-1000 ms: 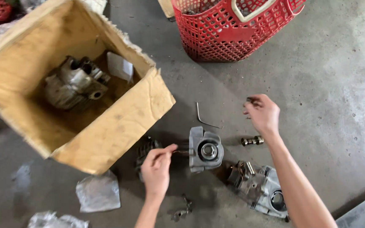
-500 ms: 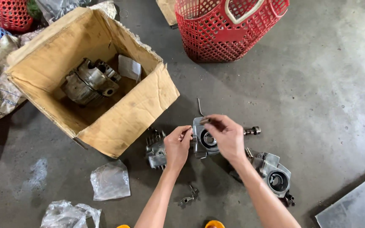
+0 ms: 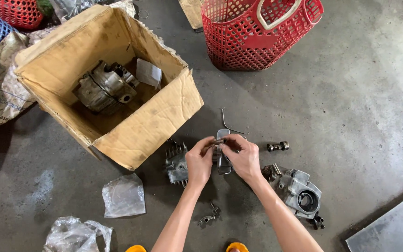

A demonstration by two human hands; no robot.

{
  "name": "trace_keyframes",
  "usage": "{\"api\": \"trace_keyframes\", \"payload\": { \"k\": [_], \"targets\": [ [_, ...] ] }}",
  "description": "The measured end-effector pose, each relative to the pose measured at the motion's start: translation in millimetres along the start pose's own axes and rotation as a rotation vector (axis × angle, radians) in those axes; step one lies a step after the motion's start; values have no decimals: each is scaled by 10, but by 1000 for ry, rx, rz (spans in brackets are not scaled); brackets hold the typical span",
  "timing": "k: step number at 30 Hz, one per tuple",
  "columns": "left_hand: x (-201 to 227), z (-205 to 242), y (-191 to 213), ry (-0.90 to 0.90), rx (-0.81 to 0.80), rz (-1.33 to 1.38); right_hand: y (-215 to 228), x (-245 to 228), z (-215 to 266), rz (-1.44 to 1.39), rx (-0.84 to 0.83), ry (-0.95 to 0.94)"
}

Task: The person removes engine components from a cardboard box and disassembles them on the floor. They separate small parts such as bolts and a camshaft, then place the main components back into the box.

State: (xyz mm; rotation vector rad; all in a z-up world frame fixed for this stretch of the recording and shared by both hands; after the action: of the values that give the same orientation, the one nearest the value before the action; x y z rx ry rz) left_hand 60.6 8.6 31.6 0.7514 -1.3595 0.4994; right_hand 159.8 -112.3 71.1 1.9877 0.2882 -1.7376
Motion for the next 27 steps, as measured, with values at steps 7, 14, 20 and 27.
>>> {"api": "trace_keyframes", "payload": {
  "k": [7, 14, 20, 27],
  "targets": [
    [-104, 84, -26, 74, -32, 137, -156, -41, 74, 123, -113, 90],
    [-81, 112, -93, 41, -99, 241, -135, 0, 89, 165, -104, 174],
    [-63, 66, -5, 12, 33, 91, 171, -331, 129, 658, -23, 496],
    [202, 25, 171, -272, 48, -139, 513, 265, 378, 875, -297, -143]
  ]
}}
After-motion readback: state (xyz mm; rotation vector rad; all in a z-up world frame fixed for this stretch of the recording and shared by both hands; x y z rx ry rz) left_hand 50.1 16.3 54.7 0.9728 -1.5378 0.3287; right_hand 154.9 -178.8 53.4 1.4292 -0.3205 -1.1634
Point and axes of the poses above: each hand's wrist, its own z-axis away from the middle knuckle, its own y-axis out of the back of the hand, x = y × z, the point moved 6 cm from there along -z, towards the middle knuckle, and after that the axes turned 8 degrees about -z, right-handed, at the moved point
